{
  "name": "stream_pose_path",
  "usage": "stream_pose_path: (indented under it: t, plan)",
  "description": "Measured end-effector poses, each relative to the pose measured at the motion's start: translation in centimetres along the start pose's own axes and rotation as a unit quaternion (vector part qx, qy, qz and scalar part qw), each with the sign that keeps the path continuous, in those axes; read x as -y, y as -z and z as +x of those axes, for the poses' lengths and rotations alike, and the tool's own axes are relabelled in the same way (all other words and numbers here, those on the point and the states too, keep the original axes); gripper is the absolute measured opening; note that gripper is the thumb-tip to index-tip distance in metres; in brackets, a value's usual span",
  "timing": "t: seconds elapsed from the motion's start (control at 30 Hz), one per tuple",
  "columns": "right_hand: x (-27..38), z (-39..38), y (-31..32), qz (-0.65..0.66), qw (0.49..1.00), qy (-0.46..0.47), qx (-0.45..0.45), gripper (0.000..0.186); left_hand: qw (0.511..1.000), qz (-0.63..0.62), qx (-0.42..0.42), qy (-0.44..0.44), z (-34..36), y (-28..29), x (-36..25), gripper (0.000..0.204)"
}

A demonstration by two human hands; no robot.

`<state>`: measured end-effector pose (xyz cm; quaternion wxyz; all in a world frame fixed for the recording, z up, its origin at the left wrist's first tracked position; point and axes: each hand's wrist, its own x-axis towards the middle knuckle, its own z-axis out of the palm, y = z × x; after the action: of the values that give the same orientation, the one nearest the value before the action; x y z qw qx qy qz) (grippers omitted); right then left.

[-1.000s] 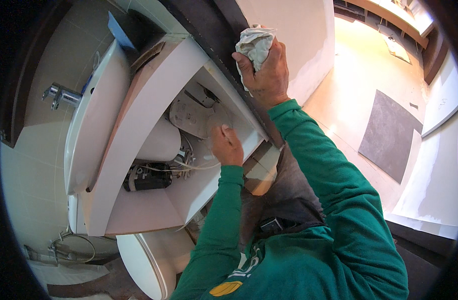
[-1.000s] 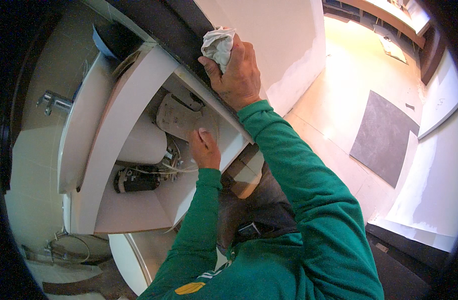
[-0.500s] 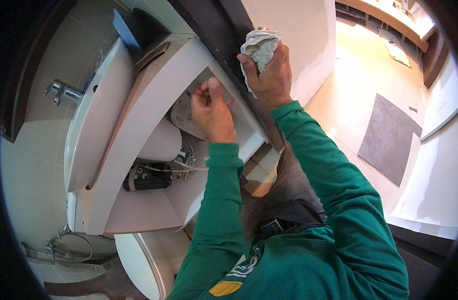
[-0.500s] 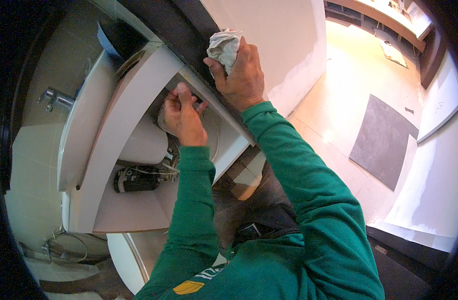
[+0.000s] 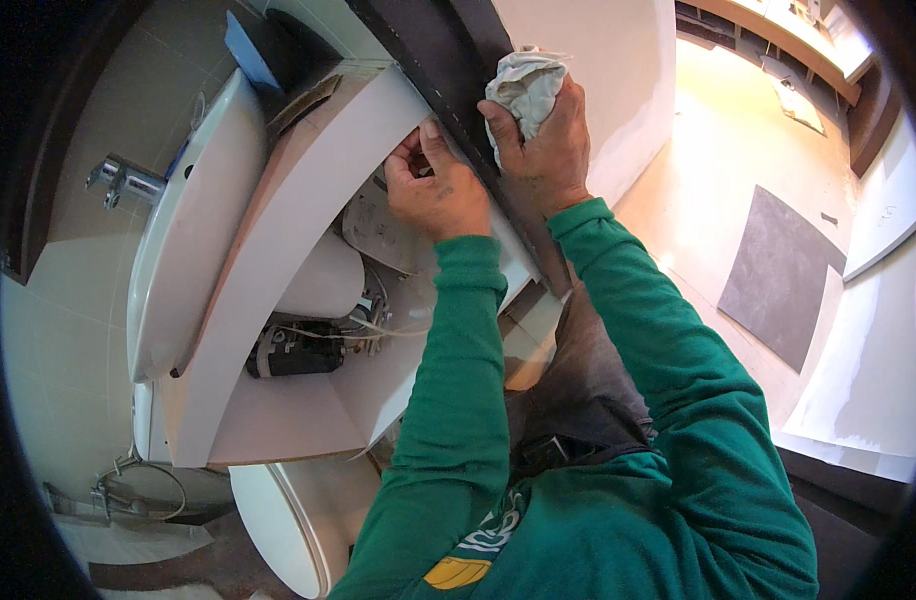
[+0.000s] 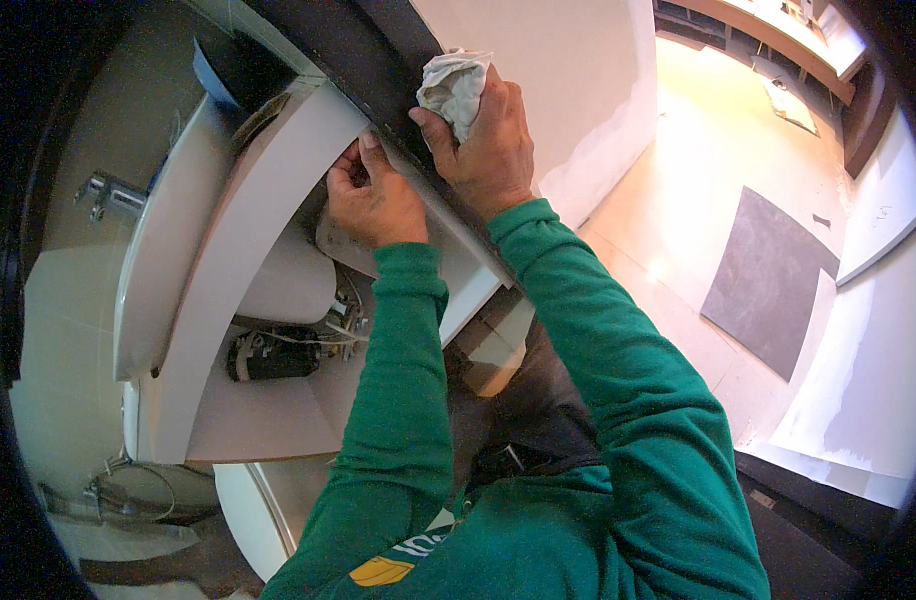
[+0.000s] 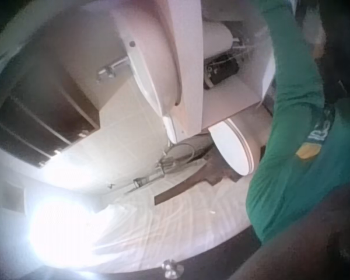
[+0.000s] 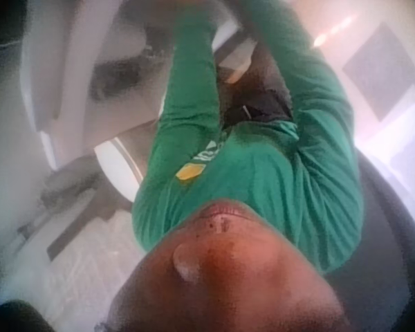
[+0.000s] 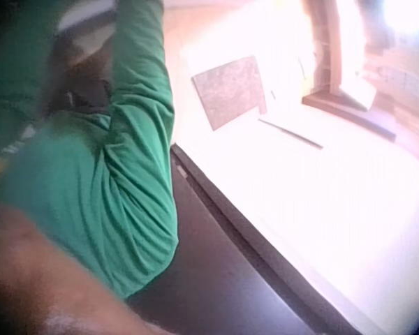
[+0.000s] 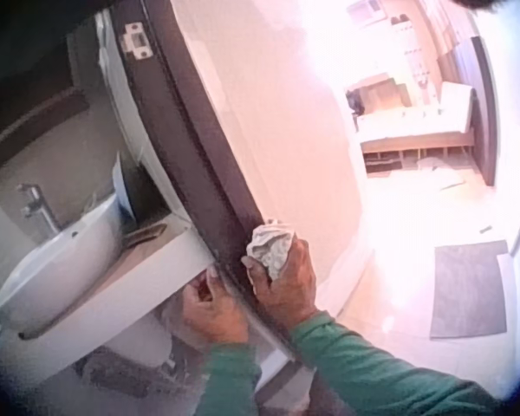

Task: The person kneels under a bathroom sink cabinet and wipes the interior edges with a cloth. They then measure and cut a thin strip of trim, apply it to the cabinet edge, and press it into place.

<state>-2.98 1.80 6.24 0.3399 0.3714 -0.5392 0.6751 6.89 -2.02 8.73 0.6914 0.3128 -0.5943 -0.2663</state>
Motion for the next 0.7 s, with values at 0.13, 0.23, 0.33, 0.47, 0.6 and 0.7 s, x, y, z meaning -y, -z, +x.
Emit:
stream_pose_path:
  t: [0.13,0.23,0.33,0.47,0.6,0.7]
  plan:
    - [0.1,-0.2,0.1,0.015,1.000,-0.013,-0.001,0.075,0.999,-0.031,0.010,-0.015,-0.4,0.1,0.8,0.022]
    - [0.0,-0.3,0.2,0.010,1.000,-0.013,0.003,0.074,1.000,0.001,0.024,-0.017,-0.7,0.6,0.5,0.018]
    - [0.1,0.0,0.1,0.022,1.000,-0.004,-0.001,0.074,0.999,-0.015,0.040,-0.011,-0.7,0.8,0.3,0.019]
    - [-0.4,-0.2,0.0,0.020,1.000,-0.015,0.007,0.075,0.997,-0.031,0.067,0.003,-0.4,1.2,0.9,0.026]
    - [-0.2,-0.1,0.1,0.013,1.000,-0.024,0.009,0.074,0.995,-0.024,0.099,0.015,-0.4,1.9,0.4,0.038]
    - [0.0,0.1,0.1,0.017,1.000,-0.009,0.005,0.074,0.993,-0.070,0.075,0.052,0.5,1.3,0.7,0.042]
